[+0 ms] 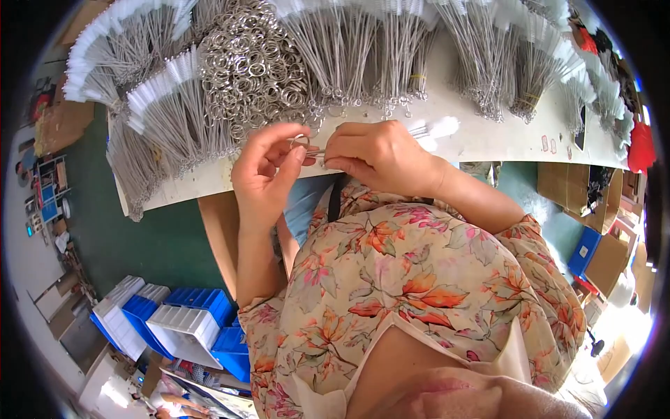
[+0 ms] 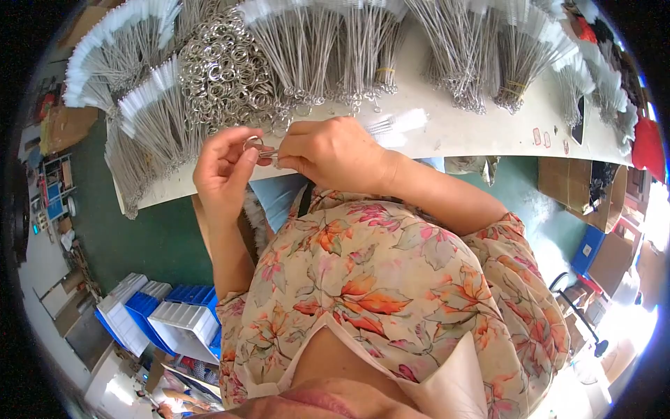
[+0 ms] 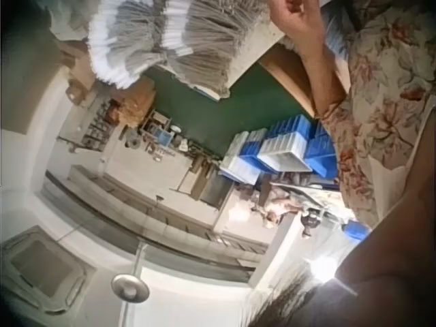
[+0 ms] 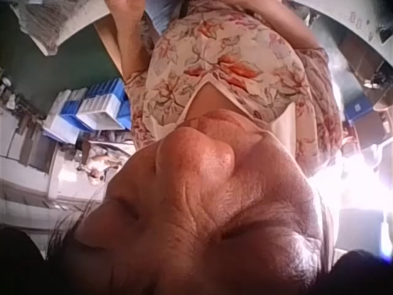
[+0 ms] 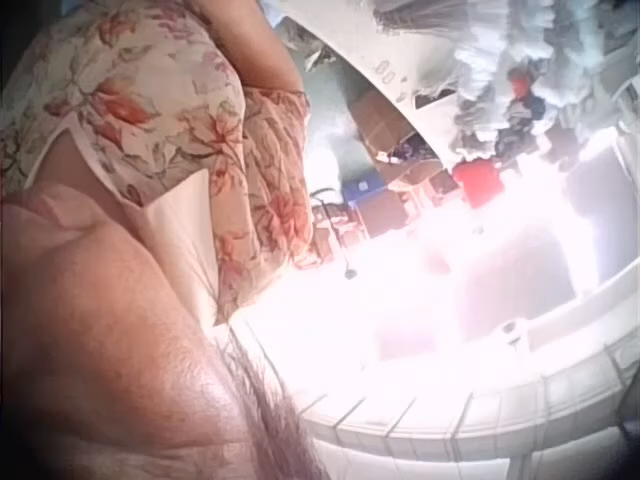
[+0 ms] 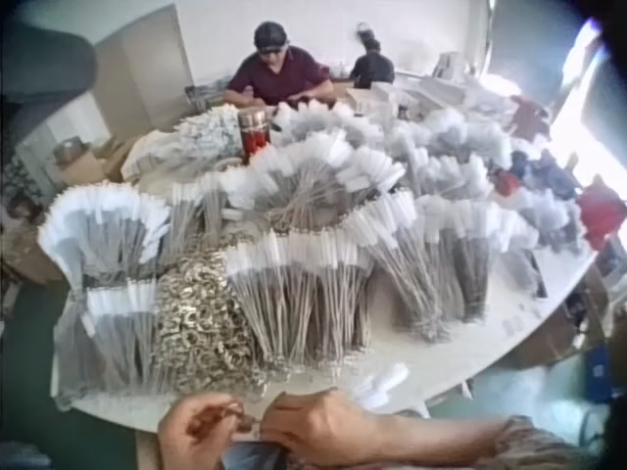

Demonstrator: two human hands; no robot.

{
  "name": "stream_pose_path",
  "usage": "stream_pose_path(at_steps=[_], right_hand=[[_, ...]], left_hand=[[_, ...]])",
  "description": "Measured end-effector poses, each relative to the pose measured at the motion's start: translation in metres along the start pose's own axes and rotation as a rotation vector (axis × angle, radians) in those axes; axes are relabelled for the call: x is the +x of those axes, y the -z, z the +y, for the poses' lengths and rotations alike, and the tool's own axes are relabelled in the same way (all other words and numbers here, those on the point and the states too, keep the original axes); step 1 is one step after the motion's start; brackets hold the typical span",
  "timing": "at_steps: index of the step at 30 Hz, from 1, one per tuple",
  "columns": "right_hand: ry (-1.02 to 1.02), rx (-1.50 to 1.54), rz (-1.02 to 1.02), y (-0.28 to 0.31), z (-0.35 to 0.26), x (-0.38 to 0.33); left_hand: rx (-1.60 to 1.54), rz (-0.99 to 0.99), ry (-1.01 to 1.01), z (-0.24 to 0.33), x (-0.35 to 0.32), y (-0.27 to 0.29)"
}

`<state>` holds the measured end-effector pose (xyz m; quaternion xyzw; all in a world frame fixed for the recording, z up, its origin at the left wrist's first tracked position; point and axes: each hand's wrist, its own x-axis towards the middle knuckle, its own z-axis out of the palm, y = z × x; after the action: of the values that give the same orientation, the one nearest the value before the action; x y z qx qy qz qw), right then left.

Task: Attaching metal rings to the handles of small white brushes.

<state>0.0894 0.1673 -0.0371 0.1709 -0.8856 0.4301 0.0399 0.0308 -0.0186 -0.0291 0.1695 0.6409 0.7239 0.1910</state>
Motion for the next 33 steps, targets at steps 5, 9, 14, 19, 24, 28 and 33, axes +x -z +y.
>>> stream_pose_path(at_steps=[5,9,14,19,24,28,33], right_hand=[[-0.018,0.450,-0.039,0.016,-0.001,0.008],[-0.088,0.559,-0.070,0.022,-0.002,0.007],[-0.389,0.825,-0.171,0.035,-0.007,0.011],[-0.316,0.925,0.091,0.045,-0.022,0.019],[-0.273,0.908,0.235,0.050,-0.042,0.034],[-0.285,0.959,0.245,0.048,-0.042,0.039],[-0.218,0.857,0.074,0.054,-0.035,0.039]], left_hand=[[0.217,-0.208,-0.213,0.016,0.012,0.017],[0.227,-0.281,-0.268,0.026,0.021,0.015],[0.110,-0.209,-0.340,0.021,0.024,-0.003],[0.356,-0.042,-0.642,0.033,0.021,-0.014],[0.476,-0.069,-0.746,0.048,0.027,-0.016],[0.499,-0.039,-0.715,0.050,0.030,-0.015],[0.432,-0.067,-0.652,0.055,0.036,-0.008]])
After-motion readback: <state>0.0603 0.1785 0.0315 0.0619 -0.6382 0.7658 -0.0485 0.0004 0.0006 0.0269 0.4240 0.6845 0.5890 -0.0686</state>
